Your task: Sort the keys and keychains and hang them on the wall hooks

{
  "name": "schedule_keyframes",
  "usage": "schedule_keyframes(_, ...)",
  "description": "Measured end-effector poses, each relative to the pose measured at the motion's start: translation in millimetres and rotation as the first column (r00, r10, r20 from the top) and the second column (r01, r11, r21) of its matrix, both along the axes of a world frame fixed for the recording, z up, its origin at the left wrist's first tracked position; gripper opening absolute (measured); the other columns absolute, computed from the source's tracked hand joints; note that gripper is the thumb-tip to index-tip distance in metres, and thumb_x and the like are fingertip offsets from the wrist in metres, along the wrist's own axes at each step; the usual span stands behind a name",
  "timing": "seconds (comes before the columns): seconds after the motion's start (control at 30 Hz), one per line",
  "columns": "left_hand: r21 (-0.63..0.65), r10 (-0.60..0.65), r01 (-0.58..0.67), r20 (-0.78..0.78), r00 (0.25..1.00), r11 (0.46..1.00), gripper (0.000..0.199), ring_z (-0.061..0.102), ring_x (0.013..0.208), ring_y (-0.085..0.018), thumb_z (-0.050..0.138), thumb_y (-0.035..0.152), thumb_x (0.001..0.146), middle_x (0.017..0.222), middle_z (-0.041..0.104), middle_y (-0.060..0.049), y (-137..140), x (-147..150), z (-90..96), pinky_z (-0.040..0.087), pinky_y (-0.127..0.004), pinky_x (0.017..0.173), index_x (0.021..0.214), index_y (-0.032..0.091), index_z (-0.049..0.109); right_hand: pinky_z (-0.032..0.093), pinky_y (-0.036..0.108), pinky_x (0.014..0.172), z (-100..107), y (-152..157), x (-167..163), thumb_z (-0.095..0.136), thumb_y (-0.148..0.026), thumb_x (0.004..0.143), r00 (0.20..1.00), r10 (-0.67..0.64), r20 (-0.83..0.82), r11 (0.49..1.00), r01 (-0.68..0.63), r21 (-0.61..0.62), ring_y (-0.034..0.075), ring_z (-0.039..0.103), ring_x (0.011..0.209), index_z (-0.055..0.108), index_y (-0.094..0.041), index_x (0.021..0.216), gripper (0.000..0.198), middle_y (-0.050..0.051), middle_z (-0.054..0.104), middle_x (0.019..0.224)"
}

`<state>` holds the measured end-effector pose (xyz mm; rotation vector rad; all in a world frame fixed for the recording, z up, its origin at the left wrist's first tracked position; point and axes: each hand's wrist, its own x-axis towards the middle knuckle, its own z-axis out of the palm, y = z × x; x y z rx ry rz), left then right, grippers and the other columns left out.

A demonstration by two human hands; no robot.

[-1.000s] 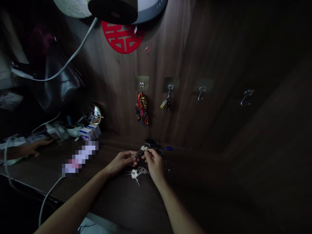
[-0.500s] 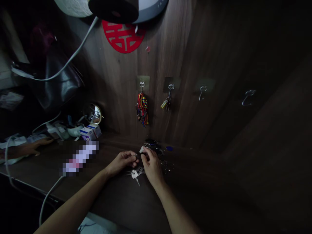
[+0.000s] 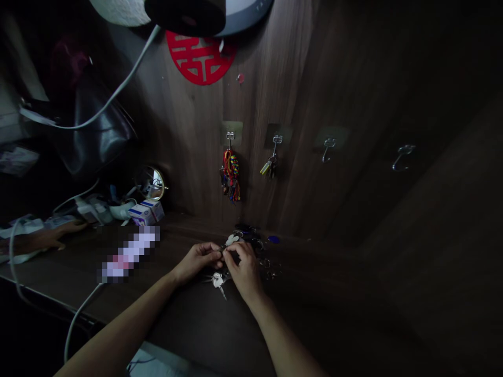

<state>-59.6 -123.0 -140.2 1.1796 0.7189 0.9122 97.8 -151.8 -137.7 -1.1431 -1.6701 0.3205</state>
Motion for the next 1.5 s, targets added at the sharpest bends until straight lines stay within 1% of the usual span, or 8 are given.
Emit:
schedule_keyframes(0.23, -0.04, -0.059, 0.06, 0.015, 0.998, 0.997, 0.036, 0.064, 0.069, -0.013, 0.074, 0.029, 0.065, 0.089, 0.069, -0.007, 0.0, -1.8, 0.1, 0.048, -0.025, 0.07, 0.095, 0.013, 0.064, 0.038, 0.024, 0.05, 0.1, 3.7, 4.3, 0.057, -0.042, 0.076, 0.951, -0.016, -0.31, 0.967, -0.065, -0.248, 0.013, 0.05, 0.054, 0.061, -0.019, 0.073, 0.024, 0.001, 0.061, 0.066)
schedule_keyframes(0.43, -0.027, -0.02, 0.021, 0.047, 0.999, 0.999, 0.039, 0.064, 0.071, -0.015, 0.07, 0.033, 0.07, 0.083, 0.068, -0.007, 2.0, -2.7, -4.2, 0.048, -0.028, 0.07, 0.102, 0.015, 0.057, 0.042, 0.024, 0.052, 4.0, 5.0, 5.8, 0.065, -0.047, 0.067, 0.837, -0.057, -0.544, 0.928, -0.157, -0.338, 0.014, 0.054, 0.058, 0.06, -0.019, 0.067, 0.029, -0.001, 0.059, 0.062)
schedule_keyframes(0.6, 0.11, 0.026, -0.019, -0.07, 0.997, 0.994, 0.046, 0.058, 0.079, -0.014, 0.065, 0.037, 0.074, 0.091, 0.061, -0.005, 0.4, -3.4, 0.2, 0.047, -0.024, 0.066, 0.116, 0.019, 0.056, 0.043, 0.024, 0.054, 4.2, 4.1, 5.1, 0.065, -0.041, 0.069, 0.746, 0.031, -0.665, 0.889, -0.325, -0.323, 0.012, 0.052, 0.057, 0.058, -0.019, 0.068, 0.024, -0.001, 0.059, 0.069)
schedule_keyframes(0.73, 0.279, 0.047, 0.005, -0.178, 0.983, 0.96, 0.033, 0.052, 0.093, -0.018, 0.063, 0.038, 0.075, 0.101, 0.056, -0.006, -1.7, -4.2, 3.7, 0.045, -0.022, 0.068, 0.103, 0.021, 0.066, 0.043, 0.024, 0.055, 10.8, 0.1, 2.0, 0.062, -0.037, 0.071, 0.648, 0.113, -0.753, 0.841, -0.466, -0.275, 0.012, 0.051, 0.06, 0.053, -0.019, 0.065, 0.021, -0.001, 0.057, 0.069)
schedule_keyframes(0.83, 0.282, 0.042, 0.003, -0.153, 0.987, 0.96, 0.029, 0.053, 0.088, -0.017, 0.066, 0.038, 0.073, 0.095, 0.059, -0.005, -1.4, -3.8, 2.1, 0.044, -0.022, 0.07, 0.093, 0.018, 0.068, 0.042, 0.023, 0.053, 13.4, -1.0, 0.9, 0.062, -0.035, 0.07, 0.61, 0.123, -0.783, 0.83, -0.496, -0.256, 0.012, 0.051, 0.059, 0.053, -0.019, 0.065, 0.019, -0.001, 0.057, 0.069)
schedule_keyframes(1.0, 0.229, 0.071, -0.04, -0.131, 0.989, 0.973, 0.026, 0.053, 0.072, -0.012, 0.07, 0.035, 0.068, 0.079, 0.062, -0.001, 1.7, -2.4, -2.1, 0.042, -0.022, 0.068, 0.084, 0.016, 0.066, 0.039, 0.022, 0.05, 7.5, 3.2, 4.5, 0.061, -0.038, 0.071, 0.705, 0.071, -0.705, 0.863, -0.399, -0.312, 0.012, 0.05, 0.058, 0.054, -0.019, 0.066, 0.021, -0.001, 0.058, 0.07)
schedule_keyframes(1.2, 0.18, 0.12, -0.106, -0.069, 0.99, 0.978, 0.026, 0.053, 0.066, -0.011, 0.076, 0.031, 0.061, 0.073, 0.061, 0.0, 4.8, -1.8, -4.8, 0.042, -0.023, 0.067, 0.078, 0.015, 0.065, 0.037, 0.022, 0.049, 2.5, 5.8, 10.0, 0.059, -0.042, 0.074, 0.875, -0.036, -0.482, 0.938, -0.136, -0.318, 0.012, 0.045, 0.053, 0.055, -0.02, 0.069, 0.023, -0.004, 0.05, 0.058)
schedule_keyframes(1.5, 0.176, 0.11, -0.11, 0.01, 0.994, 0.978, 0.025, 0.051, 0.069, -0.008, 0.078, 0.023, 0.059, 0.074, 0.058, 0.003, 6.1, -2.6, -5.7, 0.041, -0.02, 0.068, 0.079, 0.016, 0.064, 0.04, 0.023, 0.056, 6.3, 6.2, 10.5, 0.057, -0.042, 0.077, 0.926, -0.014, -0.377, 0.975, -0.07, -0.209, 0.014, 0.051, 0.06, 0.059, -0.019, 0.074, 0.023, -0.001, 0.058, 0.066)
